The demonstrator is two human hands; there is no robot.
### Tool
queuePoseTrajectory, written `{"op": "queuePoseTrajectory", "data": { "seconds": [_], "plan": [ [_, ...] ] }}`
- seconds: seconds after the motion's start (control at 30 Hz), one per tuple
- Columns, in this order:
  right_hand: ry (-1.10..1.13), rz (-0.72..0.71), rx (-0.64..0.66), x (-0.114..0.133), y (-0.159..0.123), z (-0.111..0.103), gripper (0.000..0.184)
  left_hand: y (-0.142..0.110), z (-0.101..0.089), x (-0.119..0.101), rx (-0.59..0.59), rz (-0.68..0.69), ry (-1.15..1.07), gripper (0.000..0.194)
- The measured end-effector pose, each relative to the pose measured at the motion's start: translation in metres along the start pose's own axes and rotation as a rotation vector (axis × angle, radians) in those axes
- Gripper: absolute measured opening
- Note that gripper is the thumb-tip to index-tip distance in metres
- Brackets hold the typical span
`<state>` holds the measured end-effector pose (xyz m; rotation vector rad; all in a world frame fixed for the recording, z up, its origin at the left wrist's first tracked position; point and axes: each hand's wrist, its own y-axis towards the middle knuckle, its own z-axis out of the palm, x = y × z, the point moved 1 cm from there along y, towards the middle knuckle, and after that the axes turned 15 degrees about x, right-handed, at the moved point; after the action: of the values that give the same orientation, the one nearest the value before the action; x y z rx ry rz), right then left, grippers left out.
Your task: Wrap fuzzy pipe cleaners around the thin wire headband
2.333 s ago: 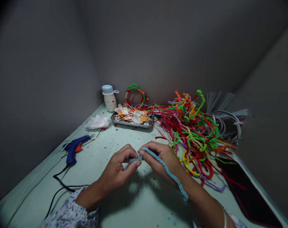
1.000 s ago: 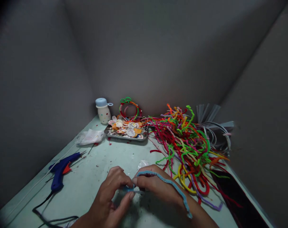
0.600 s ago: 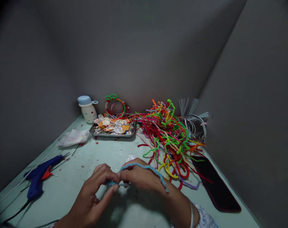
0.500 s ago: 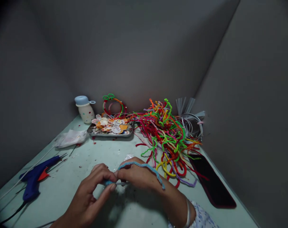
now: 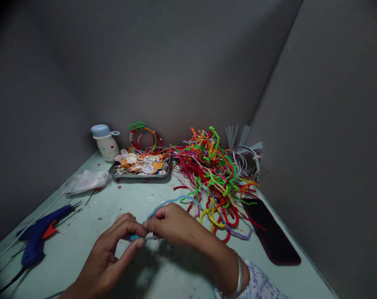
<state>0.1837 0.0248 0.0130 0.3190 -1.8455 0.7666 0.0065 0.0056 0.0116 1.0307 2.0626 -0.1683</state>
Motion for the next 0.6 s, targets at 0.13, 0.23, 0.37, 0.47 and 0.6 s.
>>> {"op": "queuePoseTrajectory", "data": {
  "seconds": [0.13, 0.23, 0.37, 0.47, 0.6],
  "plan": [
    [-0.135, -0.023, -0.039, 0.007, -0.006, -0.002, 0.030, 0.000, -0.001, 0.001, -0.020, -0.011, -0.007, 0.005],
    [-0.462, -0.022, -0.147, 0.014, -0.024, -0.021, 0.023, -0.001, -0.004, 0.002, -0.096, -0.075, -0.037, 0.008],
    [-0.879, 0.474, -0.360, 0.003, -0.055, -0.066, 0.021, -0.002, -0.008, 0.004, -0.273, -0.224, -0.120, 0.011],
    [-0.901, 0.757, -0.375, -0.018, -0.064, -0.094, 0.015, -0.002, -0.010, 0.004, -0.378, -0.321, -0.189, 0.016],
    [-0.842, 0.825, -0.309, -0.049, -0.053, -0.110, 0.021, -0.002, -0.010, 0.006, -0.460, -0.400, -0.334, 0.021]
  ]
}}
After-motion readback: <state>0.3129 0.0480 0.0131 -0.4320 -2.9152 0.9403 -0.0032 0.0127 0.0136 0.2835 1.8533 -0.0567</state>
